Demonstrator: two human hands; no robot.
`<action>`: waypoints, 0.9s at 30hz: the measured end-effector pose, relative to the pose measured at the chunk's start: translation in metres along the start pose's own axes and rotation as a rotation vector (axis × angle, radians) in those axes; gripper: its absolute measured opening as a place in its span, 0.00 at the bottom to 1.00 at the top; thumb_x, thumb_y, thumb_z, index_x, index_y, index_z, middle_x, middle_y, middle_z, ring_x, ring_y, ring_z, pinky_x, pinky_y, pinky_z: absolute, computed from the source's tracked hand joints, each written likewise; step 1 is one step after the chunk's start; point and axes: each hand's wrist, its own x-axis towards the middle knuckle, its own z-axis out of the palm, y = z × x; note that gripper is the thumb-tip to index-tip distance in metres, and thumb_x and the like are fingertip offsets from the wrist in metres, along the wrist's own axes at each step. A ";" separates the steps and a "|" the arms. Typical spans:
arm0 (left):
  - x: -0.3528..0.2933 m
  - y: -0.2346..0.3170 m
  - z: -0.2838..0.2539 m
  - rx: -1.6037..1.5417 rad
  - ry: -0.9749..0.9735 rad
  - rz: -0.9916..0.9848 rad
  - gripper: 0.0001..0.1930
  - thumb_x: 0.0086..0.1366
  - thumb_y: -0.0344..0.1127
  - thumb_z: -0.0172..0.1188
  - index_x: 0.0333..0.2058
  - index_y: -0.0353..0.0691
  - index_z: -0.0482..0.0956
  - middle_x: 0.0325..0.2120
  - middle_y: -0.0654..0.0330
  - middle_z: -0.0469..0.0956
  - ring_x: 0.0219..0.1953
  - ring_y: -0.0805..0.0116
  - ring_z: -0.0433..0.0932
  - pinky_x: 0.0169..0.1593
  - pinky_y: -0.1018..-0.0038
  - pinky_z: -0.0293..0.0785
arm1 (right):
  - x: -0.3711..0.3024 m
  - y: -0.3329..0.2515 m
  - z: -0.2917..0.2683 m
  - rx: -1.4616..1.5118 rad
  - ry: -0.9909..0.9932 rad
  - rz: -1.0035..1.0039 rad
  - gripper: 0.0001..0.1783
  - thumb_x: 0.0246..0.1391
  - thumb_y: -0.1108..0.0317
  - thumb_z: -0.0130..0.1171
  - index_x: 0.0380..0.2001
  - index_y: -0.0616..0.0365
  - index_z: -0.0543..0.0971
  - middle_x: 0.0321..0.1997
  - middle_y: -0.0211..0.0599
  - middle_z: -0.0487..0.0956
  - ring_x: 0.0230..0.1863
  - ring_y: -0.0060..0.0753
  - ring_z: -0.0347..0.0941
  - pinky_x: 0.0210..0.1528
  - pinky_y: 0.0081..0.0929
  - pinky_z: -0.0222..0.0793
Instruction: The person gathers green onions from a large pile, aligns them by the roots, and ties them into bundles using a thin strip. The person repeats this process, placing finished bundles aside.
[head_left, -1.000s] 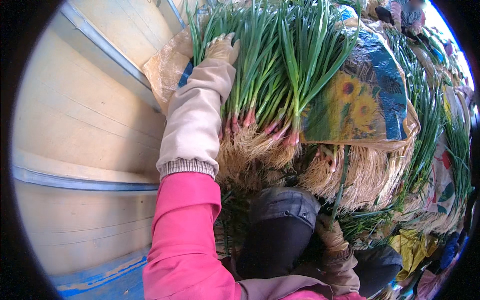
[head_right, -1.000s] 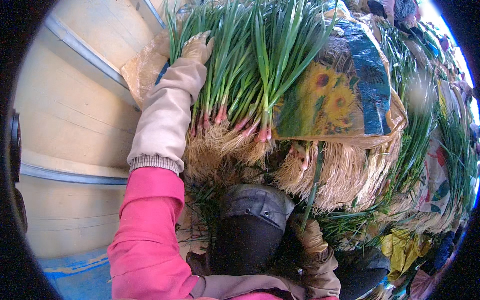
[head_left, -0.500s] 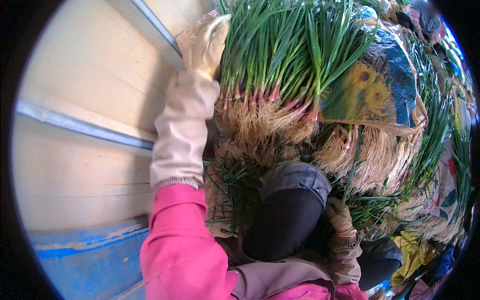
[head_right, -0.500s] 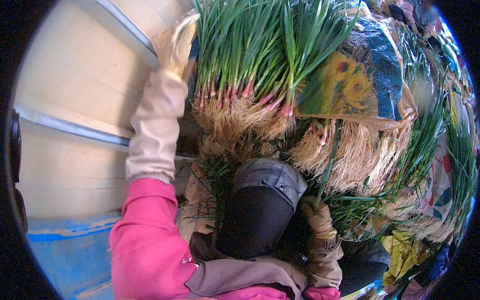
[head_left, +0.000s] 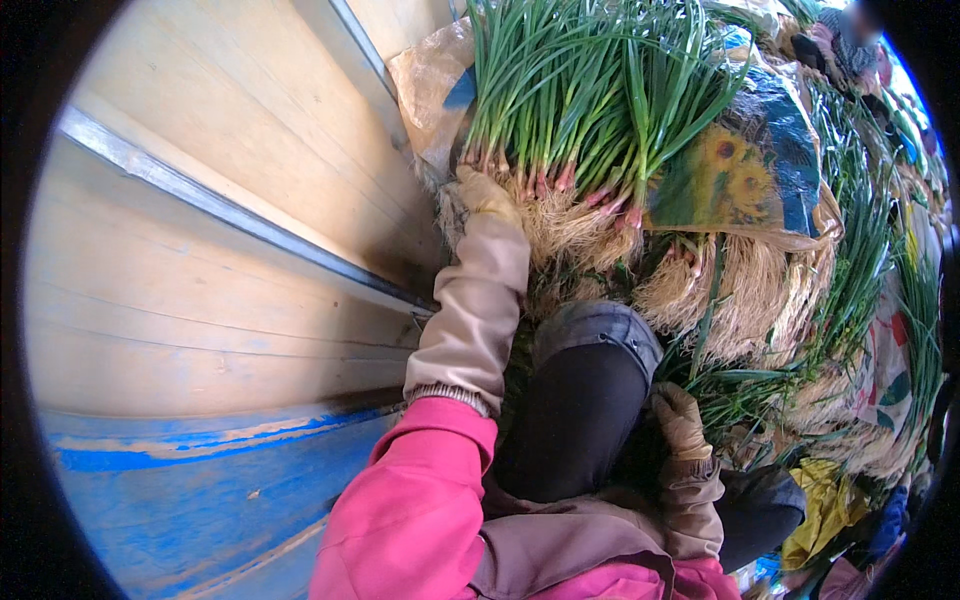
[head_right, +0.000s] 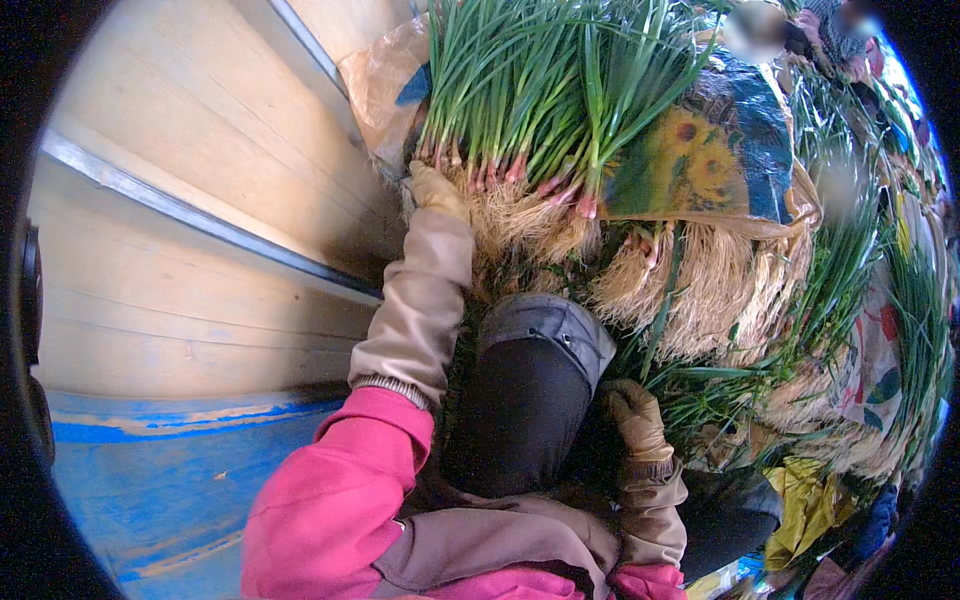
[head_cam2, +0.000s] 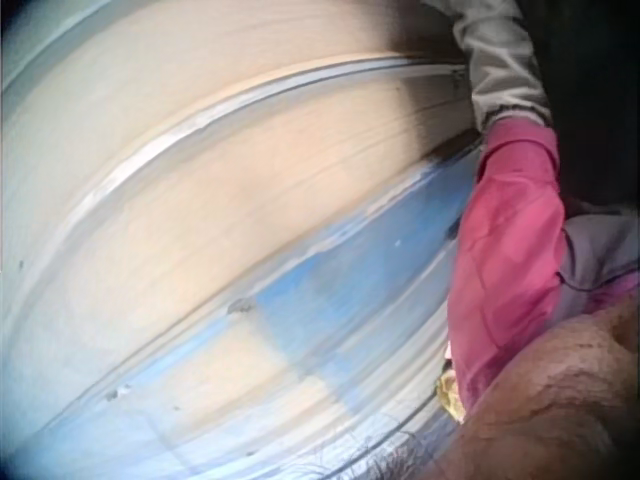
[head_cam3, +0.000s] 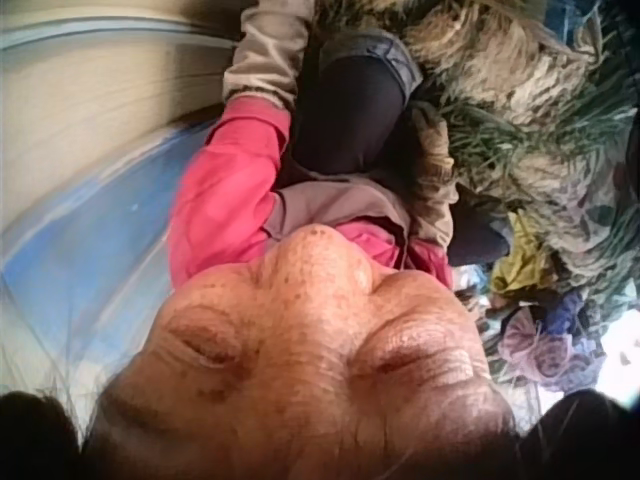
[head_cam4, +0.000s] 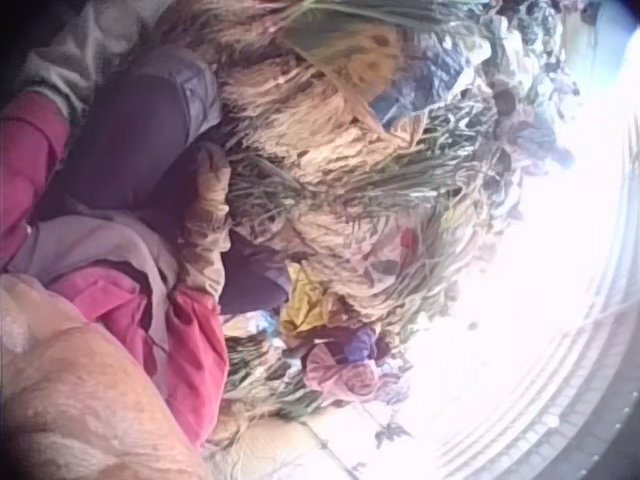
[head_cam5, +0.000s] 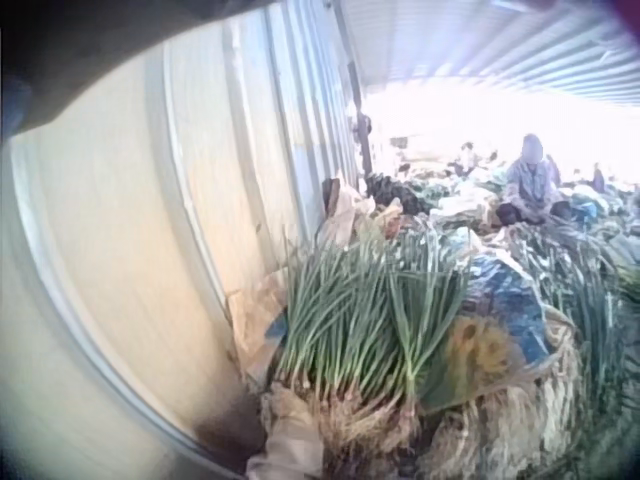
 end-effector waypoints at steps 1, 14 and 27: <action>0.000 0.001 -0.003 0.023 0.018 0.005 0.25 0.65 0.49 0.41 0.53 0.35 0.64 0.48 0.50 0.68 0.46 0.57 0.70 0.51 0.64 0.66 | 0.000 0.000 0.001 0.026 0.008 -0.002 0.08 0.53 0.77 0.51 0.36 0.60 0.77 0.28 0.24 0.74 0.28 0.18 0.65 0.32 0.18 0.63; 0.003 0.004 -0.021 0.925 -0.450 1.570 0.18 0.63 0.38 0.46 0.52 0.44 0.68 0.56 0.53 0.61 0.60 0.56 0.57 0.62 0.58 0.51 | -0.004 0.006 -0.010 -0.087 -0.002 -0.096 0.09 0.53 0.76 0.51 0.38 0.62 0.77 0.28 0.27 0.74 0.28 0.19 0.66 0.32 0.19 0.63; 0.138 0.017 0.138 1.322 -0.126 1.910 0.14 0.60 0.34 0.43 0.41 0.45 0.75 0.37 0.53 0.74 0.42 0.54 0.72 0.46 0.58 0.66 | -0.013 0.018 -0.027 -0.167 0.161 -0.162 0.11 0.53 0.76 0.51 0.39 0.61 0.76 0.30 0.33 0.76 0.28 0.22 0.69 0.32 0.20 0.67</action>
